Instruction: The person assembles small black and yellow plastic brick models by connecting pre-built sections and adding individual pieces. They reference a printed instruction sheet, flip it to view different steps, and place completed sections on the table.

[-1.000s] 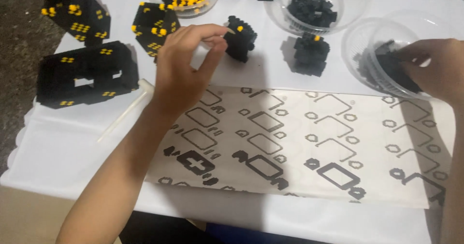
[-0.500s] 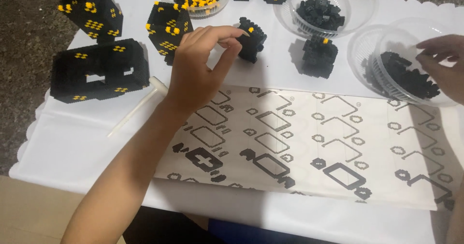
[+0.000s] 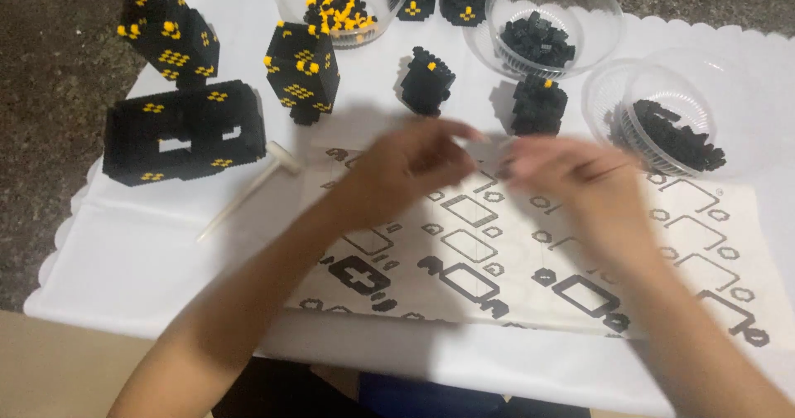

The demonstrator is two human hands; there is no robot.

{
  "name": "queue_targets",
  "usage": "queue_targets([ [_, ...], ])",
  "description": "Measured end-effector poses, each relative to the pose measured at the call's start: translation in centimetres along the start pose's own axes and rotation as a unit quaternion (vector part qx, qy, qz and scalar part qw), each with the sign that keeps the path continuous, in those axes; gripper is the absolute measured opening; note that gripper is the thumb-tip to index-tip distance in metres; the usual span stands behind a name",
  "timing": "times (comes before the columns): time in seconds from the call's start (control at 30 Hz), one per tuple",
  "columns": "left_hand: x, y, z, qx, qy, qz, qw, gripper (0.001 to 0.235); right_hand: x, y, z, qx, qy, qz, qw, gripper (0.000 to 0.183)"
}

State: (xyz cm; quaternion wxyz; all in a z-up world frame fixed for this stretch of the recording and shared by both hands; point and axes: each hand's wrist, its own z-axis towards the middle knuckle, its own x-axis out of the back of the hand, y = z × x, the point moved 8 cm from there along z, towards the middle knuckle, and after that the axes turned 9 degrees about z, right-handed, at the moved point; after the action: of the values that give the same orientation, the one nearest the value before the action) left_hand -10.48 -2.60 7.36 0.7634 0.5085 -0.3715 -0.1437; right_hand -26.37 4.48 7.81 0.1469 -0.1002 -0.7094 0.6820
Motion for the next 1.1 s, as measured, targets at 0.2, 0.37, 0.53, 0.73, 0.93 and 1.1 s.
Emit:
queue_targets([
  [0.2, -1.0, 0.1, -0.7, 0.032, 0.01, 0.022, 0.999, 0.026, -3.0, 4.5, -0.7, -0.108, -0.013, 0.191, 0.976, 0.023],
  [0.37, -1.0, -0.4, -0.4, 0.002, 0.048, 0.023, 0.999, 0.022, -3.0, 5.0, -0.5, -0.146, 0.002, 0.301, 0.942, 0.013],
  [0.53, -0.5, -1.7, -0.3, 0.116, 0.046, -0.113, 0.986, 0.022, -3.7, 3.9, -1.2, -0.291, 0.008, 0.271, 0.917, 0.041],
  [0.73, -0.2, -2.5, -0.3, 0.135, 0.07, -0.272, 0.95, 0.022, -1.8, 4.3, -1.2, -0.25, 0.004, 0.268, 0.93, 0.039],
  [0.93, -0.9, -2.8, -0.6, 0.158, 0.095, -0.314, 0.931, 0.027, -1.0, 4.6, -1.6, -0.252, 0.087, 0.278, 0.923, 0.036],
  [1.1, -1.6, -1.0, -1.0, 0.12, 0.084, -0.254, 0.956, 0.022, -0.1, 5.7, -2.0, -0.227, 0.109, 0.248, 0.935, 0.03],
])
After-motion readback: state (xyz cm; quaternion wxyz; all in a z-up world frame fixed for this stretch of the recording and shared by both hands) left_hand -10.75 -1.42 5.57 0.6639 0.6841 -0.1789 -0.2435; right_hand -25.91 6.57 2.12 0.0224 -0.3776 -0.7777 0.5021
